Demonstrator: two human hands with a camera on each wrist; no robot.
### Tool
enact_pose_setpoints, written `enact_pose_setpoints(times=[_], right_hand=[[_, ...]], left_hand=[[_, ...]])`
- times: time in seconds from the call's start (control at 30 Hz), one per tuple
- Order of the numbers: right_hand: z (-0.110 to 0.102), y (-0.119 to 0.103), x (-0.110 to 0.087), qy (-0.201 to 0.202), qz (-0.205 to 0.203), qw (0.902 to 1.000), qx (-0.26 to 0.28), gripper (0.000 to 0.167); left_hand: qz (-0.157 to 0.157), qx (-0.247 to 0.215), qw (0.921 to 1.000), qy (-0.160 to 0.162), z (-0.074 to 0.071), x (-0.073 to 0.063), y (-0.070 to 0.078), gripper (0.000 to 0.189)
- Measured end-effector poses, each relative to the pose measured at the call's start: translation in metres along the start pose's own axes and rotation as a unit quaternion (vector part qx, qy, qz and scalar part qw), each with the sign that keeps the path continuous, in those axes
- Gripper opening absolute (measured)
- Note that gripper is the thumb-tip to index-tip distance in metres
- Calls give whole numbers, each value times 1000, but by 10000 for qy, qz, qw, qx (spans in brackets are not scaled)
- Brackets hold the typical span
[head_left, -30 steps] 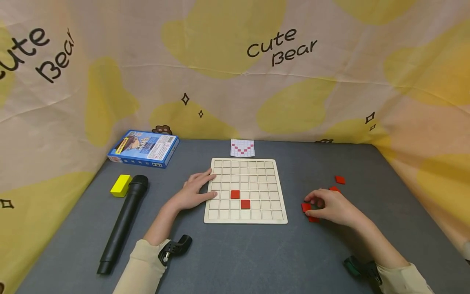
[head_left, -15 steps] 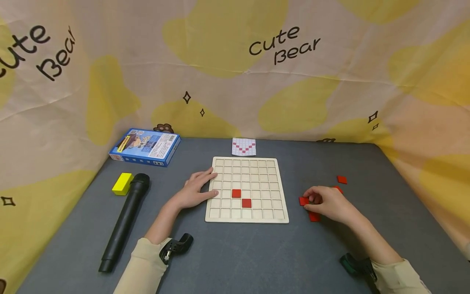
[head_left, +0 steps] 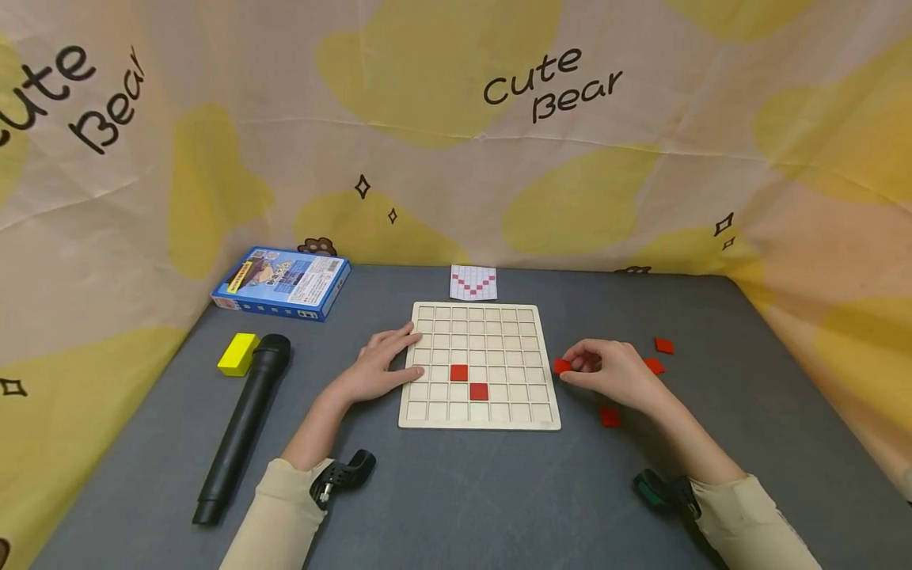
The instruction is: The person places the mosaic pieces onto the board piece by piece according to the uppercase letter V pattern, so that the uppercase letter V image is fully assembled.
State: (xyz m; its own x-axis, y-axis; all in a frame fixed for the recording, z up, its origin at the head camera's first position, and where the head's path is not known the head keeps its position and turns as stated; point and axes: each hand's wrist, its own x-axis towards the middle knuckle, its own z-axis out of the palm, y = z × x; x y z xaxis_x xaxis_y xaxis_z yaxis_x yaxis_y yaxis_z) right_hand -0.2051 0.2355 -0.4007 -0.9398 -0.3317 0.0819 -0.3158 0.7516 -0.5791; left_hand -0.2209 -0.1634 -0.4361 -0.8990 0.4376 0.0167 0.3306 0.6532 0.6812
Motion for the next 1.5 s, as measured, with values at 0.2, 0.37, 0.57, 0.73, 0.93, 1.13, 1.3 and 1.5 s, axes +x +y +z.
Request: enact_pose_setpoints(times=[0.2,0.37,0.57,0.73,0.93,1.13,1.3,1.5], right_hand=[[17,-25,25,-192,-332,9987,322,20],[35,-46,47,-347,-592,9966,446,20],[56,-71,70,-433,-772,9940,646,21],[73,-88,85,-603,-819,9931,578,22],[88,-102,98,-892,-1087,9900,120,19],[91,-109,102,-900,-1074,9899,-212,20],[93,-108,102,-928,-1034,9901,-186,21],[94,-104,100,-893,-1228,9883,-126,24]], left_hand=[[73,-30,9999,65,0,-1,0,64],[97,-28,9999,94,0,-2,1,64],[43,3,10000,45,-1,-1,3,65],[22,46,10000,26,-1,-1,2,65],[-56,35,10000,31,-1,-1,0,64],[27,9,10000,76,0,-1,0,64],[66,59,9999,50,1,0,1,64],[41,46,10000,77,0,-1,2,63]])
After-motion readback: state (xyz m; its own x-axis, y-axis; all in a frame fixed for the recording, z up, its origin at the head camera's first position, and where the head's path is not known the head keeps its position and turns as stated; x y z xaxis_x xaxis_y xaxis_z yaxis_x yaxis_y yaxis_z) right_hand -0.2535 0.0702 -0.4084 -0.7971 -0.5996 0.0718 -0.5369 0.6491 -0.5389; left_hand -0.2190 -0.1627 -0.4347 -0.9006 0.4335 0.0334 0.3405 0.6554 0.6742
